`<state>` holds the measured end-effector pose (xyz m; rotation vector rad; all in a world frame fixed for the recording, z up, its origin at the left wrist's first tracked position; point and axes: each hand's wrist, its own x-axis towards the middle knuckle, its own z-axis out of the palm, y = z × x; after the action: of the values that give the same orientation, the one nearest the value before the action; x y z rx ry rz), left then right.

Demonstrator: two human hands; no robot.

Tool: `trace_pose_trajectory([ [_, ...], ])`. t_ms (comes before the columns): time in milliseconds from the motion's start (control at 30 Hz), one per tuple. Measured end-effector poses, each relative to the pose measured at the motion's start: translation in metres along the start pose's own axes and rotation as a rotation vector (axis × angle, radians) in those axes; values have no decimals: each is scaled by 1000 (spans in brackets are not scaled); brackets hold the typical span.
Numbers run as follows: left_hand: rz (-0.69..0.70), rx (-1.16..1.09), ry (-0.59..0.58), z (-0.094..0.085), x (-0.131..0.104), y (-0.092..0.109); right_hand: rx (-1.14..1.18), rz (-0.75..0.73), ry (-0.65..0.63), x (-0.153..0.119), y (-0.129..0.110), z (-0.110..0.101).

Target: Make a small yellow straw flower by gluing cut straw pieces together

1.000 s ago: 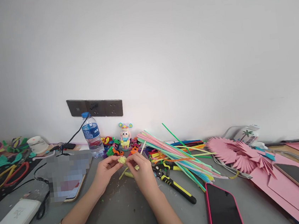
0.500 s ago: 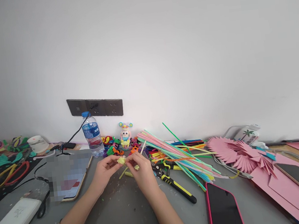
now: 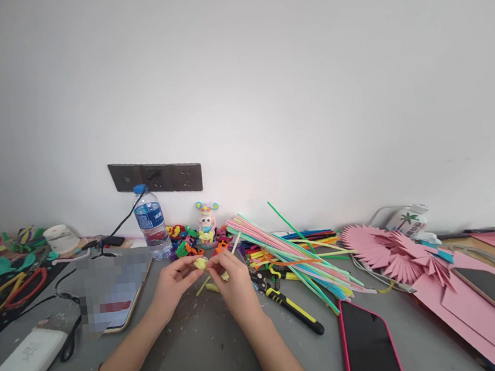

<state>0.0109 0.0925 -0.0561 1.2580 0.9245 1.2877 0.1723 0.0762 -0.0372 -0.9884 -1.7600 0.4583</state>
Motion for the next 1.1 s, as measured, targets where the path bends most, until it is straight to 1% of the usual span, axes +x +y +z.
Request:
trace_pose_trajectory([
  [300, -6, -18, 11, 1, 0, 2, -37, -36, 18, -1, -3, 1],
  [567, -14, -61, 37, 4, -2, 4, -52, -32, 5, -2, -4, 2],
  [767, -72, -178, 33, 6, -3, 4, -92, -31, 25, -3, -3, 0],
  [867, -106, -250, 56, 7, -3, 7, -30, 18, 72, -2, -1, -2],
  [933, -131, -284, 72, 9, -4, 10, 45, 62, 78, -1, 0, -4],
  [1100, -153, -315, 70, 10, -5, 13, 206, 120, -32, -1, 1, -3],
])
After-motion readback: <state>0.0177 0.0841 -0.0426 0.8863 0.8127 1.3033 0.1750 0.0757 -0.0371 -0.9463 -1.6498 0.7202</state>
